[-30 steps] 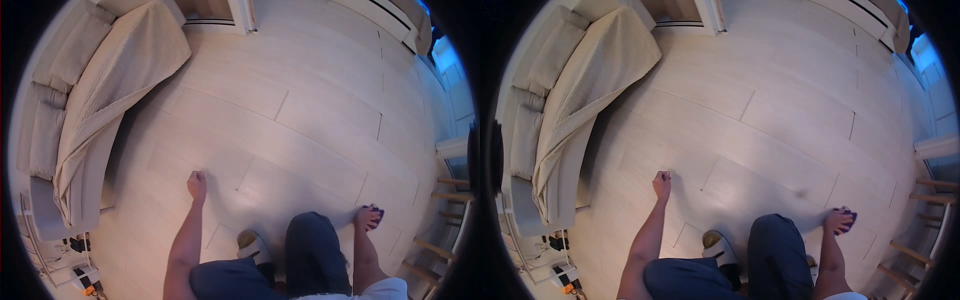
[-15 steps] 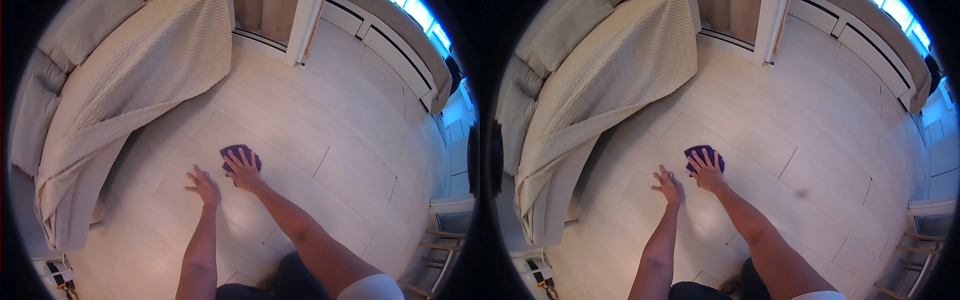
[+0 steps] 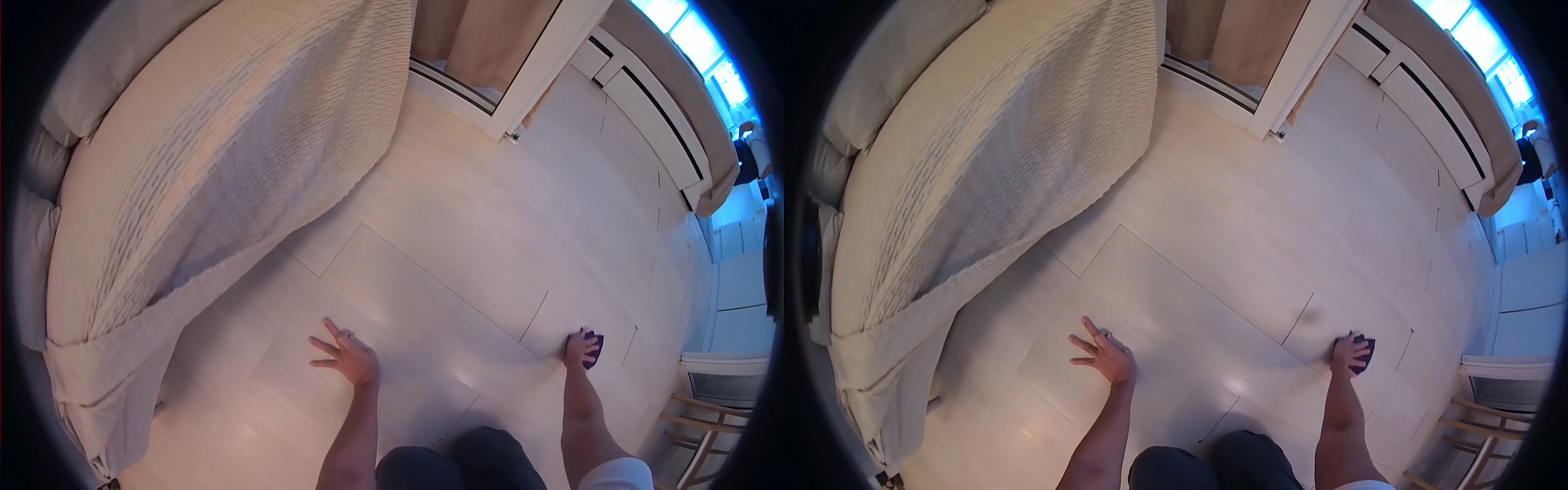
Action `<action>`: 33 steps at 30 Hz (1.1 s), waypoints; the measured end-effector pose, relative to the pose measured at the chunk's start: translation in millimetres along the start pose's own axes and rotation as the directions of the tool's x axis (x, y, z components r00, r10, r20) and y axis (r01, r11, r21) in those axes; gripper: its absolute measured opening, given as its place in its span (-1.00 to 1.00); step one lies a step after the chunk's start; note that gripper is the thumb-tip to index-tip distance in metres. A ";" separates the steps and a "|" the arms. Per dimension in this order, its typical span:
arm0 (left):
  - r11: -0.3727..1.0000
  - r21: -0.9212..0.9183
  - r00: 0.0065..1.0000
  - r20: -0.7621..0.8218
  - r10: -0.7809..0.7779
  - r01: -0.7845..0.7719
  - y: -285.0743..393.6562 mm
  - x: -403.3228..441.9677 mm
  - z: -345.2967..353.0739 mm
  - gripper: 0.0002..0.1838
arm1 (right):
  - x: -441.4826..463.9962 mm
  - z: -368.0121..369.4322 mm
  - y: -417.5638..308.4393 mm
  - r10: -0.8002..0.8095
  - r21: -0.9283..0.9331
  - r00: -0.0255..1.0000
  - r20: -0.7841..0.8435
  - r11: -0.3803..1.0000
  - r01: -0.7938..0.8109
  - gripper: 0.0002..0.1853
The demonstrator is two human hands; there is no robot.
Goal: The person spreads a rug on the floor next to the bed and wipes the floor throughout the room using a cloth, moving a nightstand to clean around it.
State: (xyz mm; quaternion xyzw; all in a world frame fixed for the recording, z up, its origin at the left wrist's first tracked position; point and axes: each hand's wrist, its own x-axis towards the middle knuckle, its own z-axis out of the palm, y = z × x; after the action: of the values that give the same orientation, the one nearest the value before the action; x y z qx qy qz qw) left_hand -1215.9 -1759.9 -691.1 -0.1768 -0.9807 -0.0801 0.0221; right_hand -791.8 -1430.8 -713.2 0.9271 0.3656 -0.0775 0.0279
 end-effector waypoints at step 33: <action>0.995 0.008 0.981 0.171 -0.096 0.096 -0.7 1.6 8.7 -0.86 | -195.6 43.1 -486.1 -0.828 0.125 0.449 -0.334 0.434 0.892 -0.41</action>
State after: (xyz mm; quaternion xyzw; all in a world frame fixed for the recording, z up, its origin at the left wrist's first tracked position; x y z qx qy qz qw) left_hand -1217.7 -1758.6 -699.6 -0.1356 -0.9864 -0.0655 -0.0663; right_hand -1269.7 -1211.8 -721.2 0.6033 0.7742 -0.0277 -0.1896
